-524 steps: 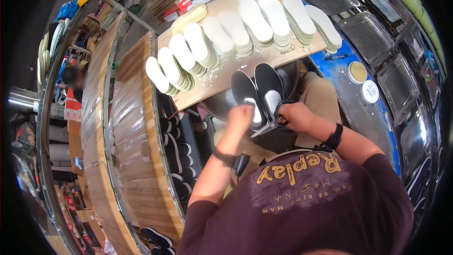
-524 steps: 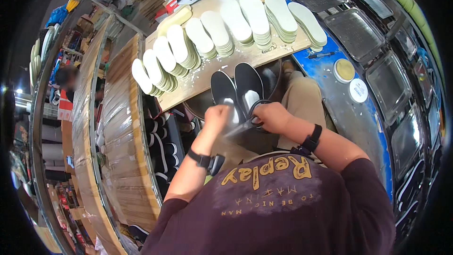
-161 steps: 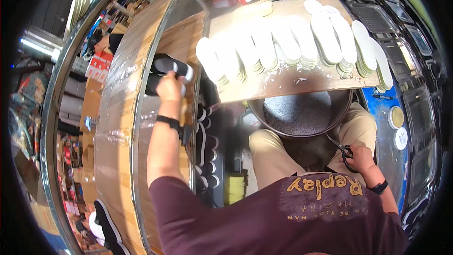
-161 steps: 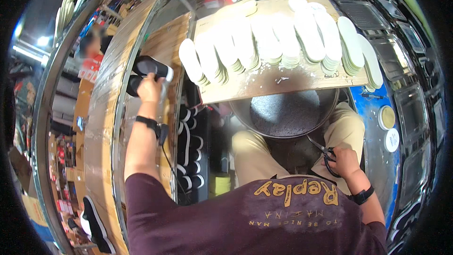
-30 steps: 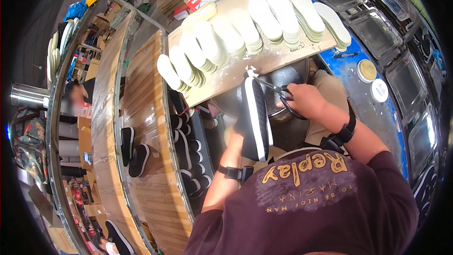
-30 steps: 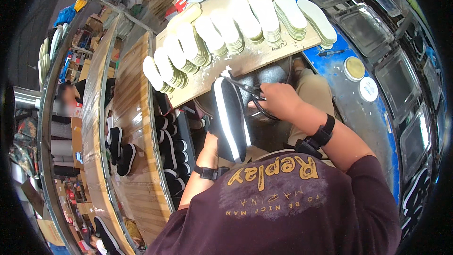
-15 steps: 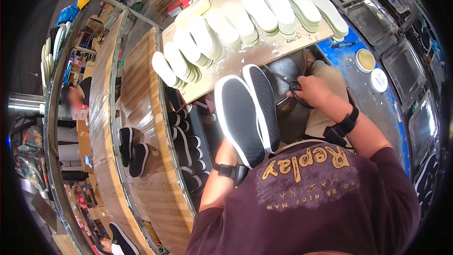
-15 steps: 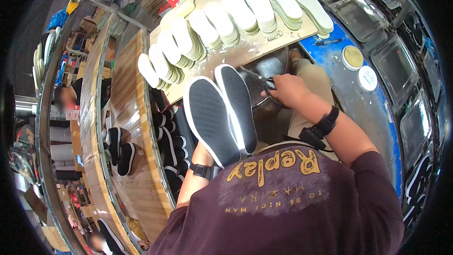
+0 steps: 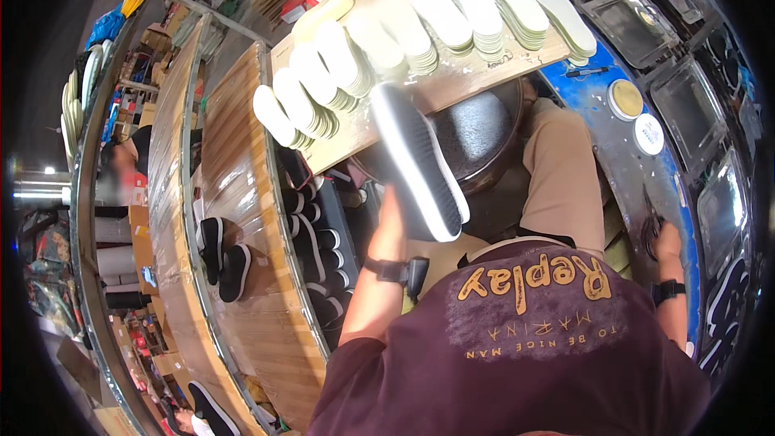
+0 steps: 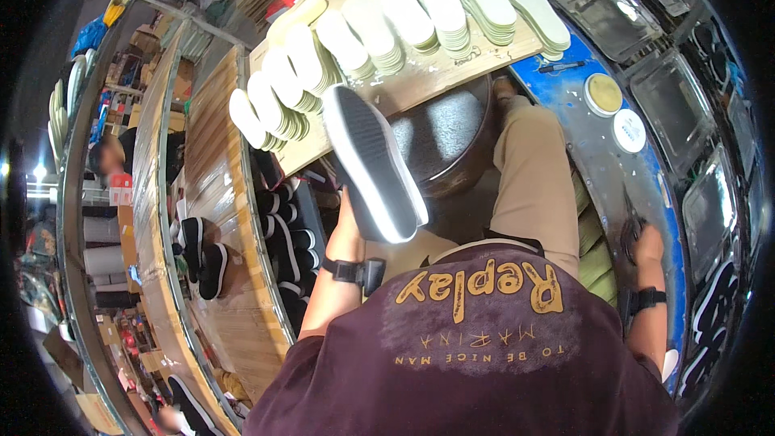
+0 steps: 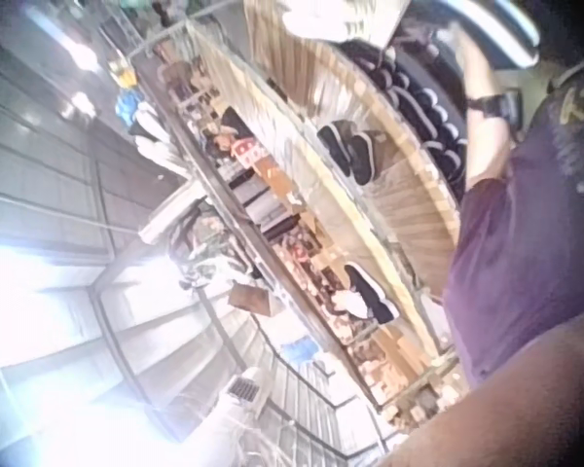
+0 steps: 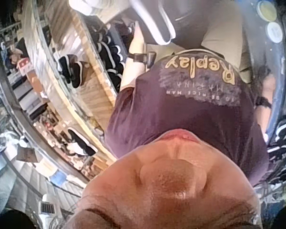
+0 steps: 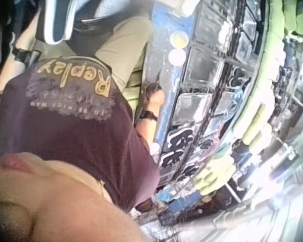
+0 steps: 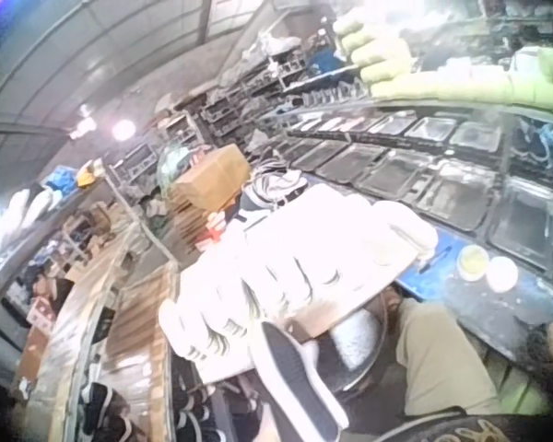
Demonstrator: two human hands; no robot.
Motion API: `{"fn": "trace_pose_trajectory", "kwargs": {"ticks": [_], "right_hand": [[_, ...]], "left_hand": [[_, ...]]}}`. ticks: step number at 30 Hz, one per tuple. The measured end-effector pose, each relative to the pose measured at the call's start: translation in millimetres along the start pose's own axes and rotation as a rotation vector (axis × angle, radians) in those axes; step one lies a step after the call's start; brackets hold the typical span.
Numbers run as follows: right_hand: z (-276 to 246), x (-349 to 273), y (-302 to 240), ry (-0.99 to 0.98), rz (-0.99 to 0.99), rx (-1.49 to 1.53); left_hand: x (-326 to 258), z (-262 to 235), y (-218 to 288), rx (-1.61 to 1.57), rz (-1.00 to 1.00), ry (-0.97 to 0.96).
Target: Trimming and assembling shoe insoles and components at a workstation.
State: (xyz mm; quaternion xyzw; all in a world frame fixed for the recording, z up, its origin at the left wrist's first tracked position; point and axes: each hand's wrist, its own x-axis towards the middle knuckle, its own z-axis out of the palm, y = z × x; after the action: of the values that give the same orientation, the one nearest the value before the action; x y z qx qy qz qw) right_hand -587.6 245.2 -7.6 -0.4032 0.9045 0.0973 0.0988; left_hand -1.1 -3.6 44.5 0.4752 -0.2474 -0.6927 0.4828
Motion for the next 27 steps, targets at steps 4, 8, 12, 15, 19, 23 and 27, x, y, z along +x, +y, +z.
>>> {"fn": "trace_pose_trajectory", "kwargs": {"ticks": [4,8,12,15,19,23,27], "right_hand": [[-34,-13,-11,-0.208,0.071,-0.114],[-36,30,-46,-0.042,-0.014,0.001],[-110,46,-172,0.046,-0.435,0.338],[-131,86,-279,0.195,-0.868,0.602],[-173,122,-416,0.422,-1.188,0.713],[-195,150,-489,0.669,-1.284,0.678],[-216,157,-512,0.327,-1.085,0.374]], "left_hand": [[28,30,-7,1.361,0.514,0.155],[48,60,-11,1.633,0.479,-0.052],[51,90,57,1.545,0.519,-0.288],[84,103,89,1.504,0.616,-0.157],[144,141,103,1.602,0.954,-0.208],[199,184,103,1.606,1.104,-0.282],[232,192,109,1.812,0.997,-0.281]]}}
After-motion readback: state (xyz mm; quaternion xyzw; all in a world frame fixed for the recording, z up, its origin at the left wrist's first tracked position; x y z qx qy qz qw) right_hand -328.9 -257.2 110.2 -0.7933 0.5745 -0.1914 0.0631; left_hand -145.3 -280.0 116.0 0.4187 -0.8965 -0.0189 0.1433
